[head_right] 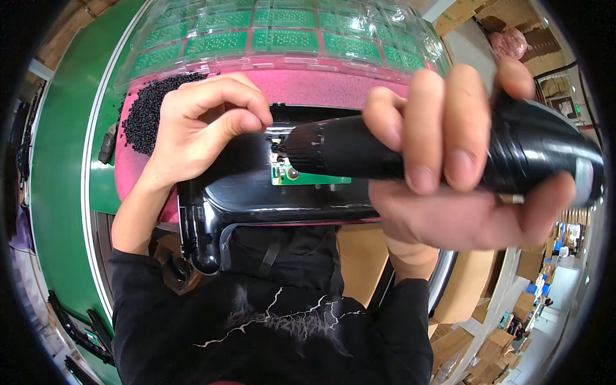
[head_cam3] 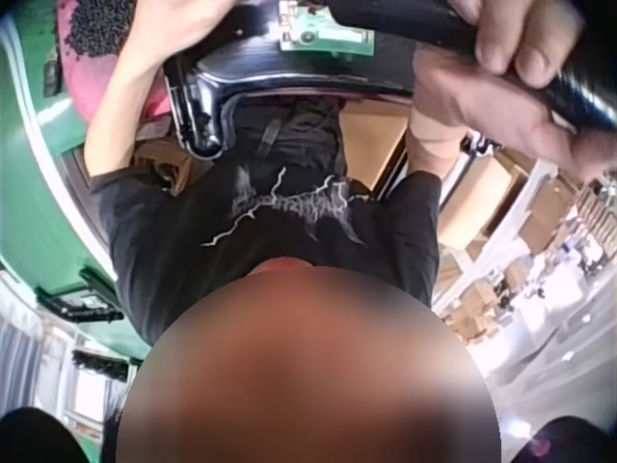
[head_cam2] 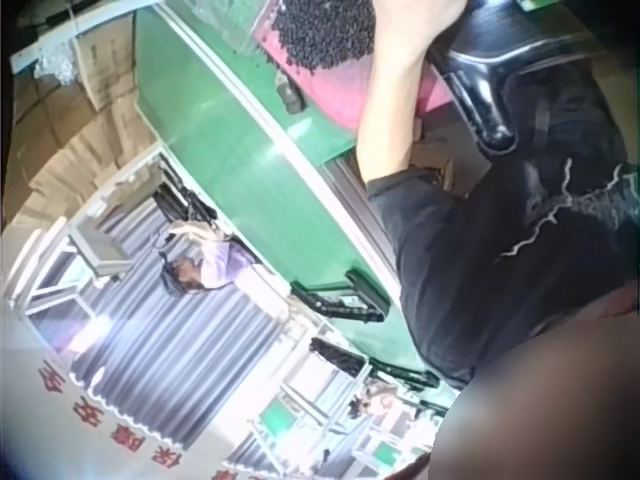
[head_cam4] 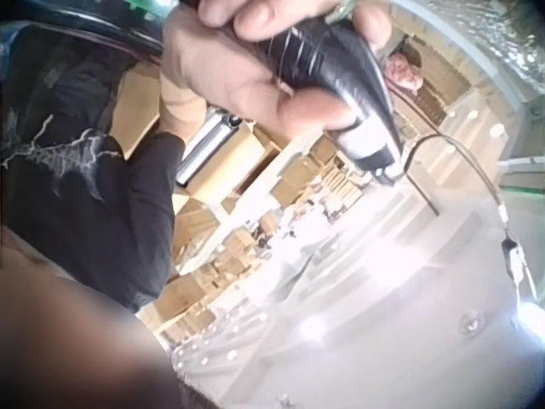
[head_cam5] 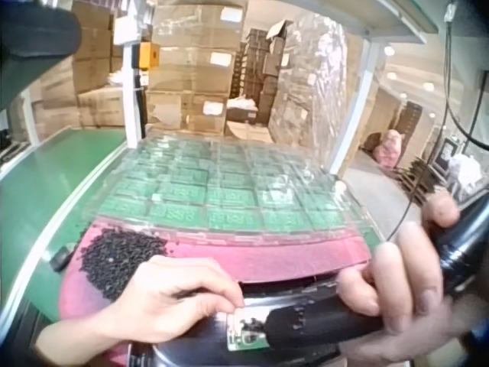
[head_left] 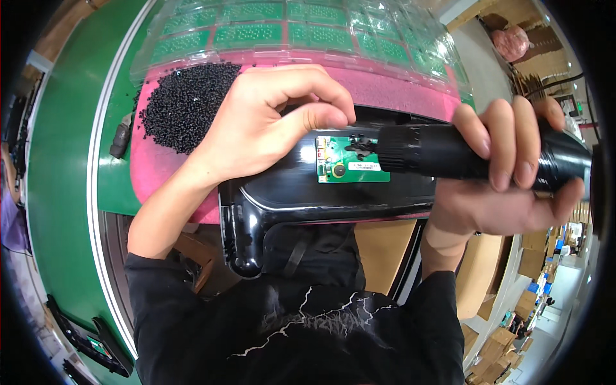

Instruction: Assemble electronic components by installing a circuit board into a plastic housing and securing it with screws using an electric screwdriver.

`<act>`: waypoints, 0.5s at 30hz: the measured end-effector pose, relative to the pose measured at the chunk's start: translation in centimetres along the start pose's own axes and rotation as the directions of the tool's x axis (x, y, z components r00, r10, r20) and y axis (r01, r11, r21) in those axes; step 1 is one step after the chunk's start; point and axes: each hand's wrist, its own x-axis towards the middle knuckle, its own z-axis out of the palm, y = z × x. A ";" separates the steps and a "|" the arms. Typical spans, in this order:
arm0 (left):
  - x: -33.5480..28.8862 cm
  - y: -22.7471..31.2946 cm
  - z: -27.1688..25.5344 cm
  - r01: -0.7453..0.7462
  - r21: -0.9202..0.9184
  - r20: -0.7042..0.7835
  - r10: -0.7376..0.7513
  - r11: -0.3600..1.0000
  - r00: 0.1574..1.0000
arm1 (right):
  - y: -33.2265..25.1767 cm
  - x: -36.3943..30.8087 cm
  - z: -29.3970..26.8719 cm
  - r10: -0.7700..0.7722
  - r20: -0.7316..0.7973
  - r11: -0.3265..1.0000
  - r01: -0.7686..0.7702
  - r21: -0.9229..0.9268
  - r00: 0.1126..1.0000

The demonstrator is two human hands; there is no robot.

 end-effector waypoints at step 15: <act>-0.5 -0.1 1.0 -0.174 0.277 0.163 0.132 0.945 0.978 | -0.8 -1.1 0.5 -0.057 0.058 0.977 0.067 -0.202 0.997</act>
